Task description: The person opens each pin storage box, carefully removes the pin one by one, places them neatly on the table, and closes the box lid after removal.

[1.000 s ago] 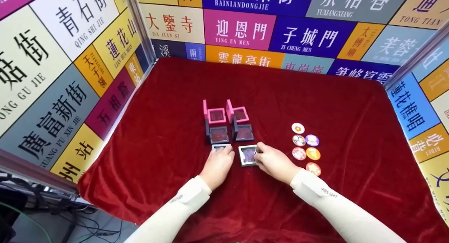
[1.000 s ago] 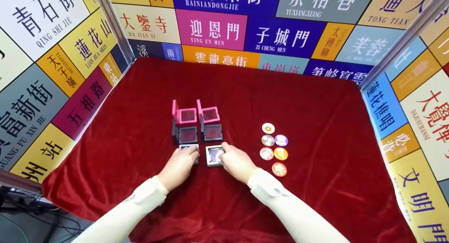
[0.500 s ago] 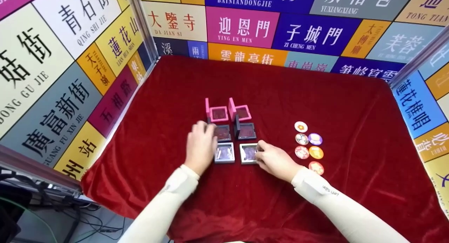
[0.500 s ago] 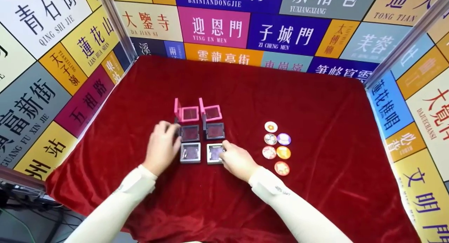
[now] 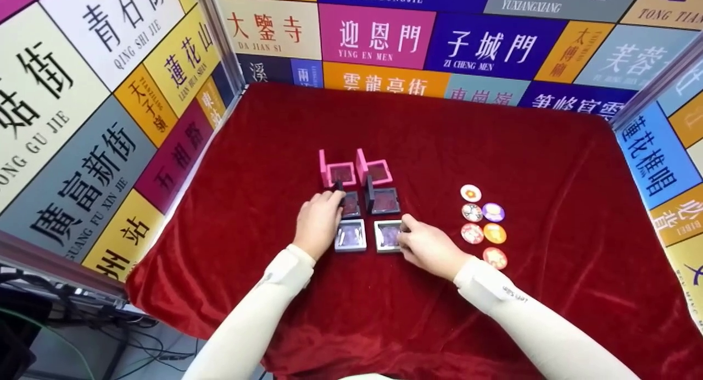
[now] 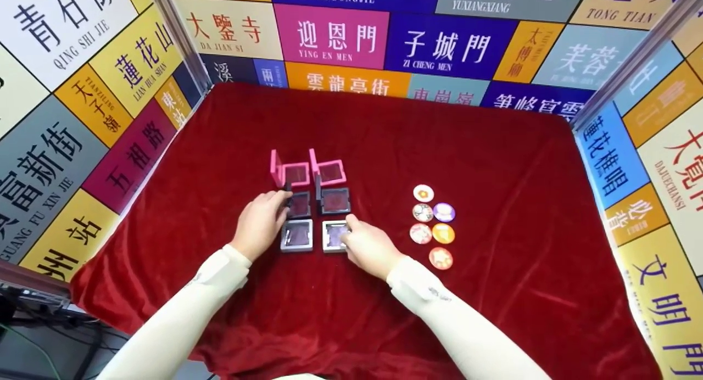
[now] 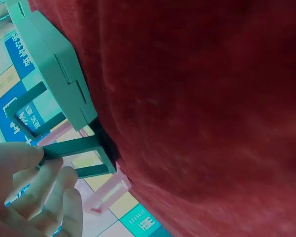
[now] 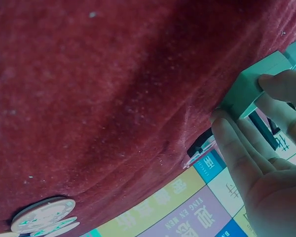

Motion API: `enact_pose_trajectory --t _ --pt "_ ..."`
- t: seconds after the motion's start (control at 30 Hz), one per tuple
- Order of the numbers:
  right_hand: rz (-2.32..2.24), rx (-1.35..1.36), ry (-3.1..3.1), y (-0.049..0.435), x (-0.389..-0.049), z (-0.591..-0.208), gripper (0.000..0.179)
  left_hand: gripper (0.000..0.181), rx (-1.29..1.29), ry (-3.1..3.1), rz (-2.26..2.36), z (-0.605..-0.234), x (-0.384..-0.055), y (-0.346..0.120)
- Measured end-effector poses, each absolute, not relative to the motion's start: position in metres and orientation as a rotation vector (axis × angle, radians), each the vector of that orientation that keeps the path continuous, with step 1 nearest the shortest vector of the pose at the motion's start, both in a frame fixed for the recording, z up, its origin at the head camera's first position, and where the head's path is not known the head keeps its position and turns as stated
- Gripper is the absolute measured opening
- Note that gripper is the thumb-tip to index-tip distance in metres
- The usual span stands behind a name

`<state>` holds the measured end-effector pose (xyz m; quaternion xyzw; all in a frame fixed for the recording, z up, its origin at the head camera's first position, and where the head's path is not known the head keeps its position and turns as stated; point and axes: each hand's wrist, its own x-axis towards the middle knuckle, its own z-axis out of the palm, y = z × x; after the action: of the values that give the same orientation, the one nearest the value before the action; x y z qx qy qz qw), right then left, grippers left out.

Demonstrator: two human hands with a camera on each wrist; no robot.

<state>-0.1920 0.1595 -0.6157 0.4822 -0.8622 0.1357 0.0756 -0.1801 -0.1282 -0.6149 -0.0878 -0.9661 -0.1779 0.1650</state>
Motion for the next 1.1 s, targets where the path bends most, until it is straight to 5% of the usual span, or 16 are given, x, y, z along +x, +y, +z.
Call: enact_pose_trajectory --t 1.1 --pt "0.35 1.414 -2.618 0.158 -0.191 -0.611 0.015 0.037 -0.399 -2.984 -0.197 -0.624 -0.185 -0.092"
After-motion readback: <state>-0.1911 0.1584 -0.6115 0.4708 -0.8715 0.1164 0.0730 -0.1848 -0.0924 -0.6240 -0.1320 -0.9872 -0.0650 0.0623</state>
